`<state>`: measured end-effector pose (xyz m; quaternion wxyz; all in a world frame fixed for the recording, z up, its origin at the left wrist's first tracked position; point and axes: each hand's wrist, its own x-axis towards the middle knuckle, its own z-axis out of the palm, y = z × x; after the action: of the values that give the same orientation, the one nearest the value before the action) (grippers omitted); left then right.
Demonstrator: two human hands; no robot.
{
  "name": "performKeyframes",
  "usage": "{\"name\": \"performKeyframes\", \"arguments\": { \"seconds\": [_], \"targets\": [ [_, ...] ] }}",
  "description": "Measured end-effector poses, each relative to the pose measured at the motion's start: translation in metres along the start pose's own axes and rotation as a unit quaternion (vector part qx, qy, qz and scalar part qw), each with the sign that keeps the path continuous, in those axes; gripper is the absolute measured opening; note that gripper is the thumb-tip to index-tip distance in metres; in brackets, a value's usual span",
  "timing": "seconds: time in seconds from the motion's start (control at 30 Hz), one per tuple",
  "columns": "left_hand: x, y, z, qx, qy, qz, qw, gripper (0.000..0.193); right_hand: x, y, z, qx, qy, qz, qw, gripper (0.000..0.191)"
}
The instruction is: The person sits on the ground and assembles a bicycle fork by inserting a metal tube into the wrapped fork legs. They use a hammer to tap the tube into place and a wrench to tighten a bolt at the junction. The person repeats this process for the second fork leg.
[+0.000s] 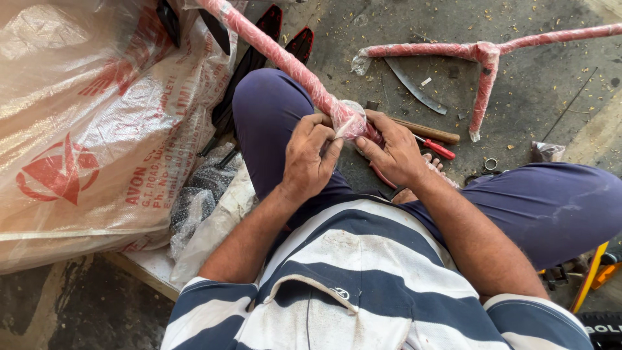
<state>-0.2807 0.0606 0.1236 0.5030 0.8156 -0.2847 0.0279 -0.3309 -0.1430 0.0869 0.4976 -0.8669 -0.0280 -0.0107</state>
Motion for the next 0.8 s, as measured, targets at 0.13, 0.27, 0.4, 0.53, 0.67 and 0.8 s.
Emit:
{"name": "performKeyframes", "arguments": {
  "seconds": [0.13, 0.27, 0.4, 0.53, 0.67, 0.8],
  "targets": [
    [-0.007, -0.001, 0.008, -0.05, 0.024, -0.055, 0.997, 0.012, 0.0, 0.0, 0.001, -0.006, 0.008, 0.004, 1.0, 0.048],
    [-0.007, -0.009, 0.016, -0.194, 0.065, -0.173, 0.963, 0.025, -0.001, -0.001, 0.004, -0.003, 0.015, 0.015, 1.0, 0.042],
    [-0.002, -0.014, 0.024, -0.214, 0.03, -0.32, 0.922, 0.027, -0.001, -0.002, 0.003, -0.003, 0.016, 0.018, 1.0, 0.042],
    [-0.007, -0.004, 0.031, -0.225, 0.042, -0.258, 0.939, 0.022, -0.001, -0.004, 0.007, 0.01, 0.02, 0.029, 0.999, 0.039],
    [-0.019, 0.013, 0.031, -0.045, 0.018, -0.116, 0.992, 0.021, -0.002, -0.002, 0.012, 0.048, 0.023, 0.034, 0.998, 0.035],
    [-0.024, 0.024, 0.029, 0.073, -0.086, -0.018, 0.993, 0.046, -0.005, 0.006, 0.008, 0.083, -0.015, 0.007, 0.996, 0.043]
  ]
}}
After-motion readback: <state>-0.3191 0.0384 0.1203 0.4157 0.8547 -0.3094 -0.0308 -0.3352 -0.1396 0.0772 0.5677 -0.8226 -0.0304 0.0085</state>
